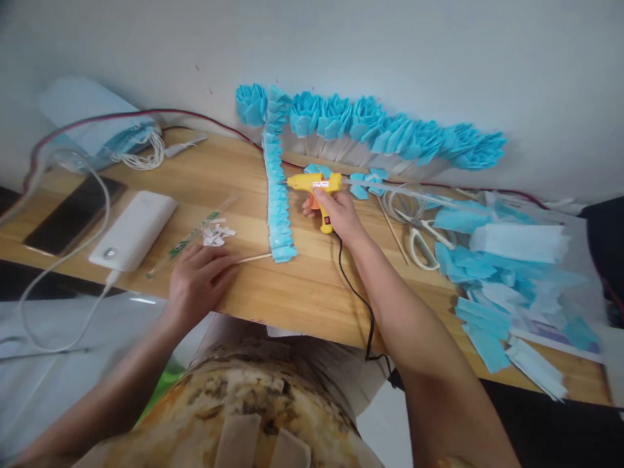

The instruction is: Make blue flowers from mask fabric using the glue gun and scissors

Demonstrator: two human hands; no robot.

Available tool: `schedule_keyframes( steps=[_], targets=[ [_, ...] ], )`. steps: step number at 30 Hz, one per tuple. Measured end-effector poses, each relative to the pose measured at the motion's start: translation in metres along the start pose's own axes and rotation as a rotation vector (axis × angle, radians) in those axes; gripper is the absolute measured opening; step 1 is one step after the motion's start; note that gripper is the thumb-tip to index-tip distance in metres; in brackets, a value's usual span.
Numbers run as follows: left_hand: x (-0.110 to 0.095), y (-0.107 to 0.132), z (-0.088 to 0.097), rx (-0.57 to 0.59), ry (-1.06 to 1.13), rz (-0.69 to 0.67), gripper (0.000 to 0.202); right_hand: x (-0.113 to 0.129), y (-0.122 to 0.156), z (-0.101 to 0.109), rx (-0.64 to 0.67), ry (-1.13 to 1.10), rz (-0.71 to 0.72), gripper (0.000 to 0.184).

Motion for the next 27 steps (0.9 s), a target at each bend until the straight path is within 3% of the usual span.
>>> schedule_keyframes(
  steps=[11, 27],
  targets=[
    [-0.005, -0.002, 0.015, -0.066, 0.149, 0.038, 0.015, -0.002, 0.001, -0.001, 0.025, 0.093, -0.043, 0.057],
    [0.000, 0.002, 0.019, -0.019, 0.278, 0.046, 0.025, -0.002, 0.002, -0.001, 0.022, 0.064, -0.039, 0.053]
  ],
)
Point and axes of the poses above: each hand's wrist, its own y-axis away from the middle knuckle, its own z-axis out of the back of the hand, x = y × z, the point moved 7 cm from there along -y, towards the middle knuckle, and after that the axes turned 12 degrees about z, right-handed, at the moved point
